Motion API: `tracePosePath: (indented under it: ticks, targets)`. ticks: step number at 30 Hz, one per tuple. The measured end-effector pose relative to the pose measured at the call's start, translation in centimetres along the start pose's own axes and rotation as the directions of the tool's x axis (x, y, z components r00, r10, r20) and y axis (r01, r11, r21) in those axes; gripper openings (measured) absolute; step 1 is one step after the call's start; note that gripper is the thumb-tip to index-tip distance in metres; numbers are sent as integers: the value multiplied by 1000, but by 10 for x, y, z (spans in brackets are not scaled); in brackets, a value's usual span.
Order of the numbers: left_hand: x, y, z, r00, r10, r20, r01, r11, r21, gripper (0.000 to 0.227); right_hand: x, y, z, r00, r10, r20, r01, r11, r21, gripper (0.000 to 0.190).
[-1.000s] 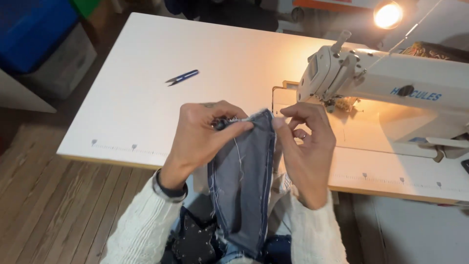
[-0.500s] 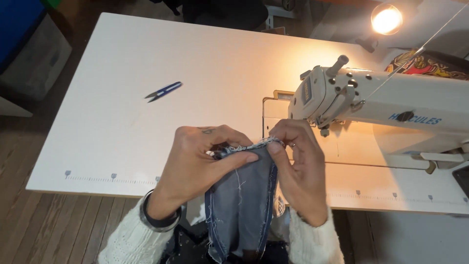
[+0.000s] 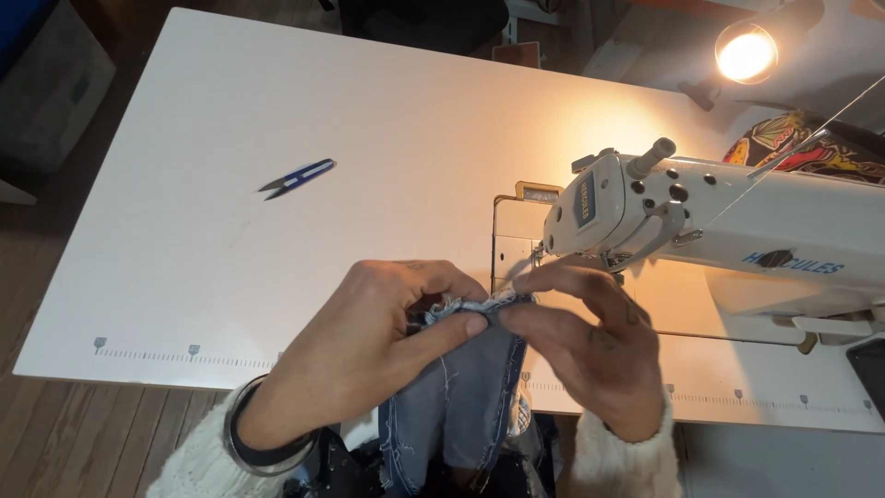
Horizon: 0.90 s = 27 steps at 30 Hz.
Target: Sewing denim garments using an industrial sewing machine.
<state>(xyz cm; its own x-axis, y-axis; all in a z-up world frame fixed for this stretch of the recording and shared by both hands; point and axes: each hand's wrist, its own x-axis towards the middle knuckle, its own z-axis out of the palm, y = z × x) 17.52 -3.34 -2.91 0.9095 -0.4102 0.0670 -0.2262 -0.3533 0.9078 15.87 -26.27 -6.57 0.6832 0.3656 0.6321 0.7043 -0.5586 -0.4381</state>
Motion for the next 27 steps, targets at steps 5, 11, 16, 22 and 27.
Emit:
tracePosePath:
  ticks: [5, 11, 16, 22, 27]
  targets:
    - [3, 0, 2, 986, -151, 66, 155, 985, -70, 16, 14, -6, -14, 993, -108, 56, 113, 988, -105, 20]
    - [5, -3, 2, 990, -87, 113, 104, 983, -150, 15, 14, 1, -9, 968, -250, 4, 248, 959, -136, 20]
    - [1, 7, -1, 992, -58, 108, 59, 998, -11, 15, 10, 7, -20, 941, -267, 209, 318, 909, -269, 34]
    - [-9, 17, 3, 987, 151, 60, -162, 945, 284, 20, 22, -5, -43, 815, -279, 507, 543, 675, -500, 36]
    - [-11, 21, 10, 961, 276, -8, -256, 901, 349, 24, 22, -4, -46, 807, -266, 527, 563, 617, -550, 38]
